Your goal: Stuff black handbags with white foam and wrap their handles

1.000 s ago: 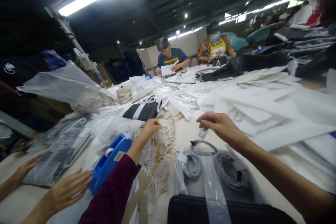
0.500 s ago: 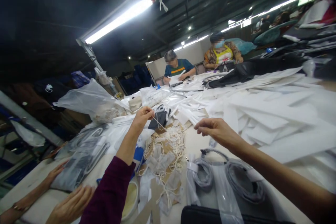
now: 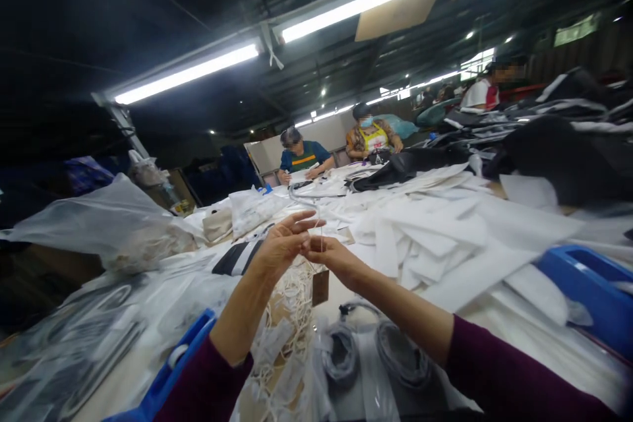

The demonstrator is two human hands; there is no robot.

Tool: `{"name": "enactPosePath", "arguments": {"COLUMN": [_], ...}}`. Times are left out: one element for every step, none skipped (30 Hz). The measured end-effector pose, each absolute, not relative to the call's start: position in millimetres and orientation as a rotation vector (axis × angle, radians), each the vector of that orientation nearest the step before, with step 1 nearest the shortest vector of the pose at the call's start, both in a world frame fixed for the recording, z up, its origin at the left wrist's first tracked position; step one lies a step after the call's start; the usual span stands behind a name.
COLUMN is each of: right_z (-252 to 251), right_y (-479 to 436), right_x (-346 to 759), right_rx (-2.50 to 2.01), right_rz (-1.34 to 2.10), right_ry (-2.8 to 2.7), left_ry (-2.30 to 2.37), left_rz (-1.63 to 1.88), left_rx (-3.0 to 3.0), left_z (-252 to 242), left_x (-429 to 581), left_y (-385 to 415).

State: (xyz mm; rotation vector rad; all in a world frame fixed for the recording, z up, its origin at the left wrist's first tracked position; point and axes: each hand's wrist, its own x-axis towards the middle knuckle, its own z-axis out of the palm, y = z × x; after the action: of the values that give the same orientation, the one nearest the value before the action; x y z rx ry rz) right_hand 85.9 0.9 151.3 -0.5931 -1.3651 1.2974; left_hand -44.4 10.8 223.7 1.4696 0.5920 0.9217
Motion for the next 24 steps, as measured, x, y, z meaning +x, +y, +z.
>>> {"name": "enactPosePath", "arguments": {"right_z": [148, 145, 142, 139, 137, 135, 133, 132, 131, 130, 129, 128, 127, 126, 125, 123, 121, 120, 118, 117, 116, 116, 115, 115], "right_y": [-2, -4, -7, -8, -10, -11, -13, -14, -16, -17, -18, -20, -21, -21, -21, -20, -19, -18, -17, -17, -18, -20, -22, -25], "right_x": [92, 98, 106, 113, 122, 130, 139, 148, 156, 164, 172, 178, 184, 190, 195, 199, 203, 206, 209, 212, 214, 216, 217, 219], "right_rx": [-0.563, -0.541, -0.532, -0.532, -0.538, -0.553, -0.58, -0.607, -0.629, -0.646, -0.663, -0.683, -0.698, -0.708, -0.713, -0.716, -0.717, -0.72, -0.728, -0.742, -0.752, -0.756, -0.759, -0.759], "right_rz": [1.346, 1.386, 1.407, 1.412, 1.41, 1.408, 1.41, 1.417, 1.424, 1.428, 1.43, 1.428, 1.422, 1.414, 1.407, 1.399, 1.393, 1.39, 1.393, 1.398, 1.407, 1.42, 1.436, 1.446], "right_ry": [-1.338, -1.317, -1.294, -1.267, -1.235, -1.197, -1.156, -1.122, -1.103, -1.1, -1.112, -1.136, -1.16, -1.176, -1.179, -1.171, -1.154, -1.128, -1.099, -1.073, -1.047, -1.024, -1.003, -0.981], "left_ry": [0.558, 0.525, 0.497, 0.472, 0.452, 0.437, 0.424, 0.414, 0.403, 0.393, 0.381, 0.366, 0.348, 0.329, 0.309, 0.292, 0.275, 0.26, 0.247, 0.236, 0.229, 0.227, 0.226, 0.227], "left_rz": [0.914, 0.926, 0.949, 0.971, 0.992, 1.012, 1.031, 1.053, 1.08, 1.113, 1.145, 1.166, 1.171, 1.166, 1.151, 1.132, 1.113, 1.101, 1.102, 1.111, 1.126, 1.145, 1.163, 1.176], "left_rx": [1.469, 1.47, 1.47, 1.468, 1.461, 1.446, 1.422, 1.392, 1.357, 1.317, 1.275, 1.232, 1.19, 1.15, 1.112, 1.078, 1.05, 1.024, 0.997, 0.969, 0.94, 0.909, 0.878, 0.848], "left_z": [223, 223, 222, 219, 216, 212, 208, 202, 196, 191, 185, 180, 175, 171, 168, 165, 163, 161, 160, 160, 159, 158, 157, 156], "left_x": [-39, -34, -29, -24, -19, -14, -8, -2, 4, 9, 15, 20, 25, 29, 32, 35, 37, 39, 41, 42, 43, 44, 46, 47], "left_y": [8, 6, 4, 2, 1, 0, -1, -2, -3, -5, -6, -8, -10, -11, -12, -12, -12, -11, -11, -11, -11, -12, -13, -14]}}
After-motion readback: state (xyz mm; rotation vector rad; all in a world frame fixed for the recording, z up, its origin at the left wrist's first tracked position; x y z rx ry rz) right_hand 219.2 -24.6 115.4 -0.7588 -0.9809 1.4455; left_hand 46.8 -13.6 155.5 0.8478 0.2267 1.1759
